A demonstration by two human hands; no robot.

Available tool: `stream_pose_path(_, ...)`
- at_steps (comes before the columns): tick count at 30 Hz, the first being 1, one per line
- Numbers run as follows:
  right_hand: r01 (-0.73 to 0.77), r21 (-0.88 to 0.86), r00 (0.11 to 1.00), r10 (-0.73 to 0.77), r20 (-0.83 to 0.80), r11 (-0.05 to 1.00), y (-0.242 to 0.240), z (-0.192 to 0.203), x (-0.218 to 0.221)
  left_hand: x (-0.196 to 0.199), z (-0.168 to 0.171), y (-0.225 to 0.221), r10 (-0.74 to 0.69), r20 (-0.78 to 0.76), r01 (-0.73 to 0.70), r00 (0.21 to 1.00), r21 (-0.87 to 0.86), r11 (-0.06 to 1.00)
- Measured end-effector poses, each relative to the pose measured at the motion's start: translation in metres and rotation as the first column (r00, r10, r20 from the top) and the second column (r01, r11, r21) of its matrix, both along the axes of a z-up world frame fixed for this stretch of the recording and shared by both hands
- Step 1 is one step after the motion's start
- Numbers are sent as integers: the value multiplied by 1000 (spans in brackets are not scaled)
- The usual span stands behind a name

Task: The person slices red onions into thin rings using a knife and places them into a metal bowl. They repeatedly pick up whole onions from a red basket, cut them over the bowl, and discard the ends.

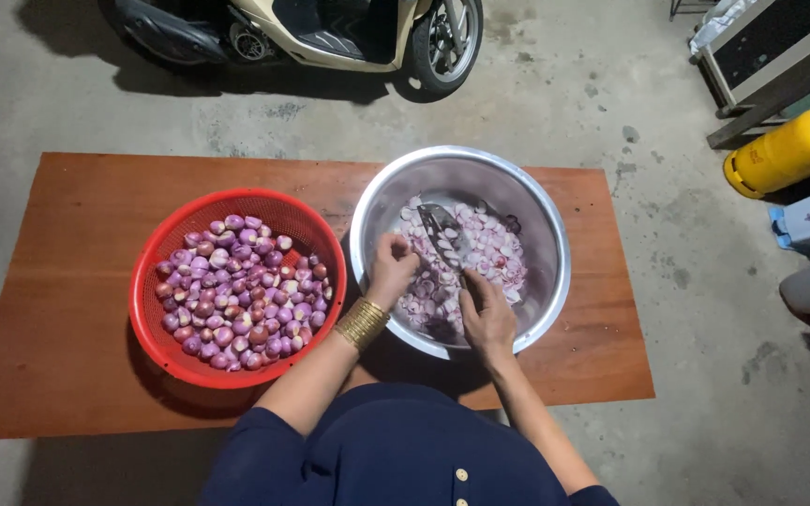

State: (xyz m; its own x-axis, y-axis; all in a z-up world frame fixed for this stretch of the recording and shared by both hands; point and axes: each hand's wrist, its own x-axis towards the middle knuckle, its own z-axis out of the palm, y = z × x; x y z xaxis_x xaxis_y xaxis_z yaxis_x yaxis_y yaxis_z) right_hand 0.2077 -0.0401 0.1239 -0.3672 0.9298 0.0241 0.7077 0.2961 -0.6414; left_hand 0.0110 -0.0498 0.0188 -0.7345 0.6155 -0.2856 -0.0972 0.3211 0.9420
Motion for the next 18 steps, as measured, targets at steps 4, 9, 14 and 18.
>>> stream_pose_path(4,-53,217,996,35,86,975,11,-29,7,27,77,-17,-189,-284,250,940,197,948)
stream_pose_path(9,-46,224,999,51,-16,974,16,-35,23,36,48,6,-14,-878,687,479,365,629)
stream_pose_path(14,-38,316,999,36,11,948,33,-37,54,30,-8,9,-77,-934,744,349,226,628)
stream_pose_path(18,-88,295,996,77,48,951,28,-26,50,34,40,5,-3,-953,674,303,212,707)
